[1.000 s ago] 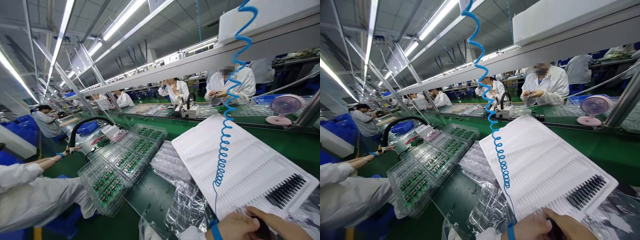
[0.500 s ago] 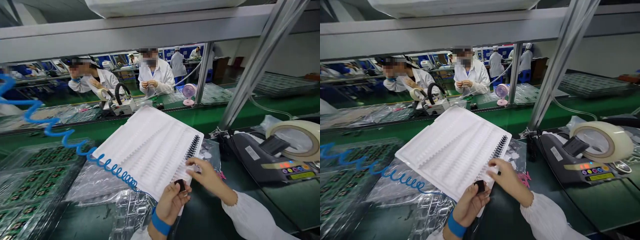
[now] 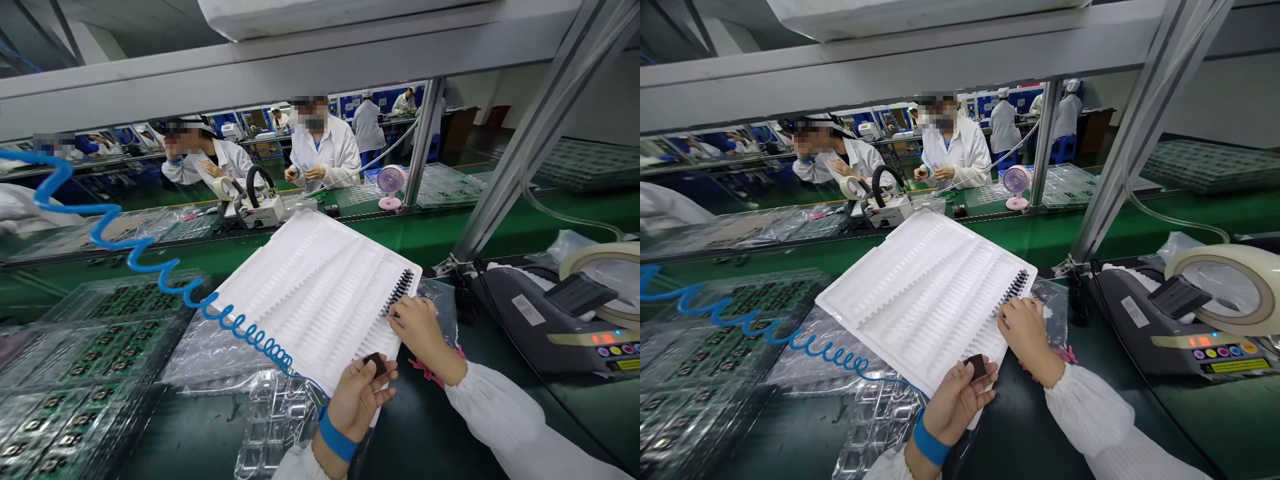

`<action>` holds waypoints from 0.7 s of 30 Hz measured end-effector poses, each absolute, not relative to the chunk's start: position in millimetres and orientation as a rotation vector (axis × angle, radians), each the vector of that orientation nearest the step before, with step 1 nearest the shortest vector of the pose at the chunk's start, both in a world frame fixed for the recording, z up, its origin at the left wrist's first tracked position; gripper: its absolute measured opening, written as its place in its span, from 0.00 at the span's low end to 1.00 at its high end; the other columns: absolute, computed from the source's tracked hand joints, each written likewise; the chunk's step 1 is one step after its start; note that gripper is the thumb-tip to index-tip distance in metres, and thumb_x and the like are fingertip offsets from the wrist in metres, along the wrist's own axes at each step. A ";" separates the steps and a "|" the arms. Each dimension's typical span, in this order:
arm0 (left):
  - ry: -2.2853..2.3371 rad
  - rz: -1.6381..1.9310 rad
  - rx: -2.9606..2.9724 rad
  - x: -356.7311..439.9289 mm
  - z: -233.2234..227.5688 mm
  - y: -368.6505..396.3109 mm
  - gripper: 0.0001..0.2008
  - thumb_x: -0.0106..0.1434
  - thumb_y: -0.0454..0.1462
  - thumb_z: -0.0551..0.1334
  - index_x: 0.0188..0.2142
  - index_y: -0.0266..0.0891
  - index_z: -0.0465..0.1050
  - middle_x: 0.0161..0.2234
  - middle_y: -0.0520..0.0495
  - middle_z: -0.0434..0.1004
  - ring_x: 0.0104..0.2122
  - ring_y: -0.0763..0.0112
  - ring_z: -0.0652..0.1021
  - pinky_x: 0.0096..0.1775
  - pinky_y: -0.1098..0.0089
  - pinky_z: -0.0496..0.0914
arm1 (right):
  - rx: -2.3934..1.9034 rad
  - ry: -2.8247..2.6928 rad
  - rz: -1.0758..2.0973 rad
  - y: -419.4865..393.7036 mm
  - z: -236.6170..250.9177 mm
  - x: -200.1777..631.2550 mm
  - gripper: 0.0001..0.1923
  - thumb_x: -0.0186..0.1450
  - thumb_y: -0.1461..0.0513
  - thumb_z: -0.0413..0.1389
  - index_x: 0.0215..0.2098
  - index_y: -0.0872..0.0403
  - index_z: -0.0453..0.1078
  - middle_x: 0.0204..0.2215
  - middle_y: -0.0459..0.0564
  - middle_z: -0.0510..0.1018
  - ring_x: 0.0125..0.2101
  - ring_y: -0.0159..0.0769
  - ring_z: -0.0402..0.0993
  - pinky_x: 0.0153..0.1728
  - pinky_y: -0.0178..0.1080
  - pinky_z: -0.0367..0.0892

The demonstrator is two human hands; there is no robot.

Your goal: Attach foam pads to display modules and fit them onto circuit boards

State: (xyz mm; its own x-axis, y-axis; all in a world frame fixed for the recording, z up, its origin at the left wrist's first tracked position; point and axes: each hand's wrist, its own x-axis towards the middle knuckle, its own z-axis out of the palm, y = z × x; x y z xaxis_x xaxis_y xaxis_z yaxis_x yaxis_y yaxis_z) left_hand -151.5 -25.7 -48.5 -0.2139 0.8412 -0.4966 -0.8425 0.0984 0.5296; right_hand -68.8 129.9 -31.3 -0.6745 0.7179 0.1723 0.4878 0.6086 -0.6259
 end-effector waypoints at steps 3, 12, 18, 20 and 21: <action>0.901 1.536 0.002 -151.3 -48.3 -26.4 0.14 0.50 0.43 0.68 0.32 0.34 0.76 0.33 0.41 0.81 0.34 0.66 0.78 0.34 0.69 0.70 | -0.763 -2.477 1.064 126.5 -3.8 -59.8 0.05 0.61 0.62 0.51 0.28 0.53 0.68 0.30 0.48 0.71 0.35 0.39 0.67 0.42 0.43 0.61; 0.838 1.469 0.055 -152.8 -47.6 -28.3 0.17 0.50 0.44 0.68 0.30 0.30 0.76 0.30 0.40 0.80 0.29 0.67 0.79 0.31 0.70 0.71 | -0.365 -2.580 1.628 116.8 9.0 -58.2 0.01 0.57 0.65 0.56 0.28 0.53 0.69 0.28 0.43 0.74 0.32 0.33 0.70 0.35 0.35 0.67; 0.824 1.520 0.040 -152.7 -47.1 -27.1 0.14 0.50 0.43 0.68 0.26 0.32 0.75 0.24 0.46 0.78 0.24 0.73 0.76 0.30 0.72 0.69 | -0.469 -2.501 1.586 103.5 3.6 -55.2 0.12 0.56 0.63 0.58 0.40 0.52 0.68 0.39 0.48 0.73 0.41 0.38 0.68 0.43 0.39 0.65; 0.822 1.549 0.032 -151.7 -46.1 -26.3 0.13 0.51 0.42 0.67 0.27 0.33 0.74 0.24 0.47 0.78 0.25 0.74 0.76 0.28 0.73 0.68 | -0.429 -2.534 1.633 95.1 2.4 -53.4 0.26 0.53 0.61 0.61 0.51 0.50 0.64 0.47 0.50 0.71 0.45 0.41 0.67 0.44 0.39 0.65; 0.818 1.555 0.029 -151.2 -45.6 -26.0 0.12 0.51 0.42 0.67 0.28 0.33 0.75 0.25 0.47 0.78 0.25 0.73 0.76 0.28 0.74 0.68 | -0.414 -2.569 1.620 90.9 1.3 -53.3 0.31 0.53 0.60 0.62 0.54 0.50 0.62 0.48 0.51 0.71 0.46 0.42 0.68 0.44 0.40 0.66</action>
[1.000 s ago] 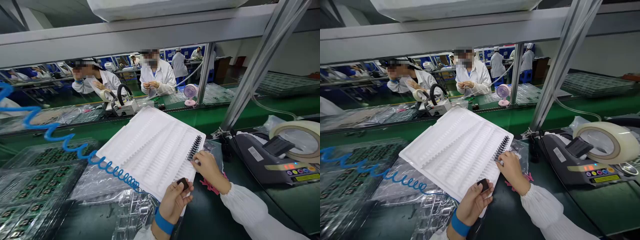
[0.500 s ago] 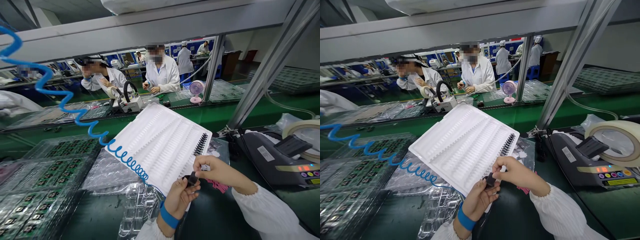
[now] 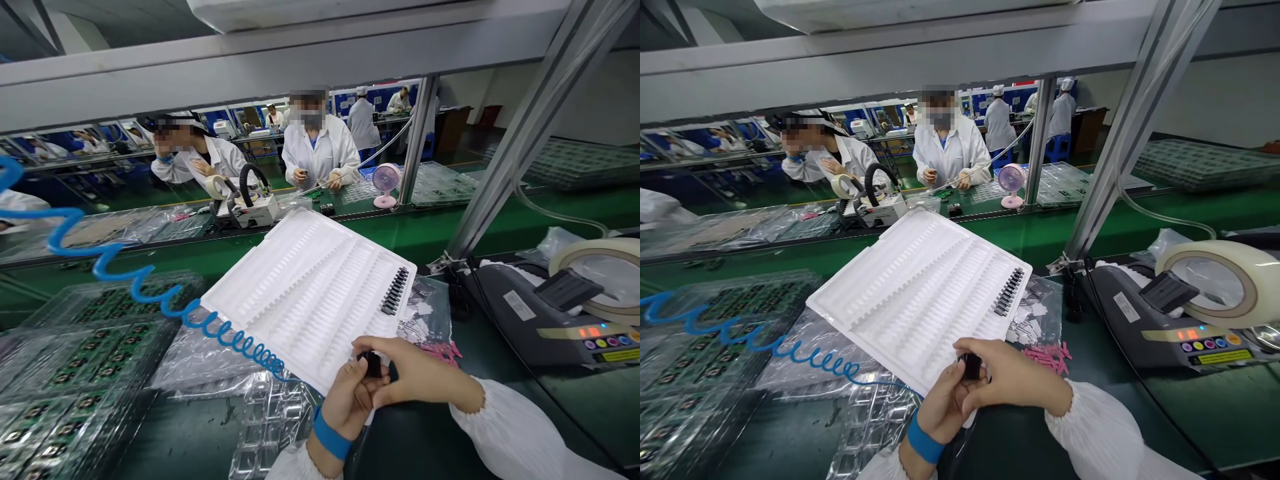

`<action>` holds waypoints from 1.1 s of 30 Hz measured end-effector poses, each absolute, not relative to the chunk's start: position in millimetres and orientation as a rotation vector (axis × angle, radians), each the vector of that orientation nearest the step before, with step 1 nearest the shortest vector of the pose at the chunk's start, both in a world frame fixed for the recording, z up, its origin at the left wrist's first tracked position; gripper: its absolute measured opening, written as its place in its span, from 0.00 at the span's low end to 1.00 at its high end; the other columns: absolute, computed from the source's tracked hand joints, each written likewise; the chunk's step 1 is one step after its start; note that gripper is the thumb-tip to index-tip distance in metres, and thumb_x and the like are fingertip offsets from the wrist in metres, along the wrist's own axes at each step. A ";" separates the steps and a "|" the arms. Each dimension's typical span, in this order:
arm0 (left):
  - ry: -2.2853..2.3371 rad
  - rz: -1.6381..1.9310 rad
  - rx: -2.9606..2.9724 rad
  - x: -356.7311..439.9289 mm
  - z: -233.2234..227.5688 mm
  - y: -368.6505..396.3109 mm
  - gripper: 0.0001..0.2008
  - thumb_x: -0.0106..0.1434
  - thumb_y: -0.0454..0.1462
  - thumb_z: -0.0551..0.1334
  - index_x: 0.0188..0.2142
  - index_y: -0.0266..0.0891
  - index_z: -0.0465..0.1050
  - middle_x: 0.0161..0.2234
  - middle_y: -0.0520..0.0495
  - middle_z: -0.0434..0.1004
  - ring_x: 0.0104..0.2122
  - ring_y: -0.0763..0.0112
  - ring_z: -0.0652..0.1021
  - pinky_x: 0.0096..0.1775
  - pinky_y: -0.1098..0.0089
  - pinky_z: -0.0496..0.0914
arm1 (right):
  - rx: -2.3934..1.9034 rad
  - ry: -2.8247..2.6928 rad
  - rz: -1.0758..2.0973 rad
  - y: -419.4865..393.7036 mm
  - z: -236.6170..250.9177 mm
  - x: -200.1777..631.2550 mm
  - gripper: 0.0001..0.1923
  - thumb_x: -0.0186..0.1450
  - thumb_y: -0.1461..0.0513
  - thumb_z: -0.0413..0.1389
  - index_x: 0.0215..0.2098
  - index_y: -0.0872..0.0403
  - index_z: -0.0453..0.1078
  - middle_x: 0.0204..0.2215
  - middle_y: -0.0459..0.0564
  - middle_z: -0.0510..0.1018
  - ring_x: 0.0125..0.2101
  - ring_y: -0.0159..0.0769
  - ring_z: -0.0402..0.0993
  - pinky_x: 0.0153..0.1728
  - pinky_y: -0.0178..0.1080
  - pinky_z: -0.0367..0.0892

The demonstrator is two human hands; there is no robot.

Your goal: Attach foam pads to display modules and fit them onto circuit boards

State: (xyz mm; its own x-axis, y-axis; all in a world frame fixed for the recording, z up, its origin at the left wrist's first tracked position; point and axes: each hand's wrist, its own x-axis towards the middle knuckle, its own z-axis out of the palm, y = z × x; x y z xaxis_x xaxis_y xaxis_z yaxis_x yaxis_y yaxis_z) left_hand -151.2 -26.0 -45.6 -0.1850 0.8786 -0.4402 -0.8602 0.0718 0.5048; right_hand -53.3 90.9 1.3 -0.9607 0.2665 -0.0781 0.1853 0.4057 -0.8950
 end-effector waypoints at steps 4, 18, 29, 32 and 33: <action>0.800 1.529 0.018 -150.6 -44.8 -26.8 0.14 0.49 0.42 0.69 0.32 0.35 0.75 0.28 0.45 0.79 0.29 0.69 0.77 0.30 0.71 0.68 | -0.416 -2.654 1.370 79.7 -2.0 -57.7 0.25 0.54 0.63 0.60 0.51 0.52 0.67 0.41 0.53 0.75 0.42 0.43 0.70 0.43 0.41 0.66; 0.819 1.511 -0.033 -152.7 -50.3 -27.5 0.13 0.53 0.41 0.66 0.32 0.31 0.76 0.29 0.43 0.79 0.30 0.69 0.77 0.34 0.68 0.67 | -0.999 -2.432 0.628 143.8 -48.9 -58.3 0.07 0.60 0.59 0.52 0.30 0.54 0.69 0.31 0.52 0.73 0.37 0.46 0.68 0.41 0.50 0.60; 0.833 1.557 -0.035 -140.4 -51.5 -32.3 0.21 0.41 0.46 0.71 0.28 0.31 0.75 0.27 0.42 0.75 0.28 0.68 0.74 0.35 0.64 0.64 | -0.853 -2.488 0.412 136.3 -52.2 -56.6 0.11 0.58 0.57 0.48 0.25 0.51 0.70 0.30 0.55 0.75 0.32 0.51 0.68 0.39 0.55 0.56; 0.858 1.550 -0.038 -141.1 -52.6 -31.2 0.26 0.33 0.49 0.73 0.26 0.30 0.75 0.27 0.39 0.74 0.28 0.64 0.74 0.43 0.53 0.61 | -0.675 -2.471 0.935 140.7 -54.2 -46.7 0.11 0.58 0.51 0.51 0.29 0.48 0.70 0.30 0.52 0.74 0.33 0.47 0.70 0.35 0.46 0.63; 0.868 1.539 -0.034 -142.0 -51.8 -31.3 0.27 0.31 0.49 0.73 0.26 0.30 0.75 0.27 0.39 0.74 0.30 0.60 0.74 0.46 0.49 0.59 | -0.574 -2.512 1.123 140.2 -54.1 -44.1 0.11 0.58 0.51 0.52 0.27 0.48 0.69 0.27 0.50 0.73 0.30 0.44 0.70 0.32 0.43 0.65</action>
State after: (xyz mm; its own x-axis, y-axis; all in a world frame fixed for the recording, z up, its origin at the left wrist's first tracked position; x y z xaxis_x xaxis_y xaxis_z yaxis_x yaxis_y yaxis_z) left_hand -142.0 -31.3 -51.8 -0.1943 0.8431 -0.5015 -0.8653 0.0935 0.4924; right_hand -44.1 140.2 -54.1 -0.8647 0.4849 0.1311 0.2257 0.6083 -0.7609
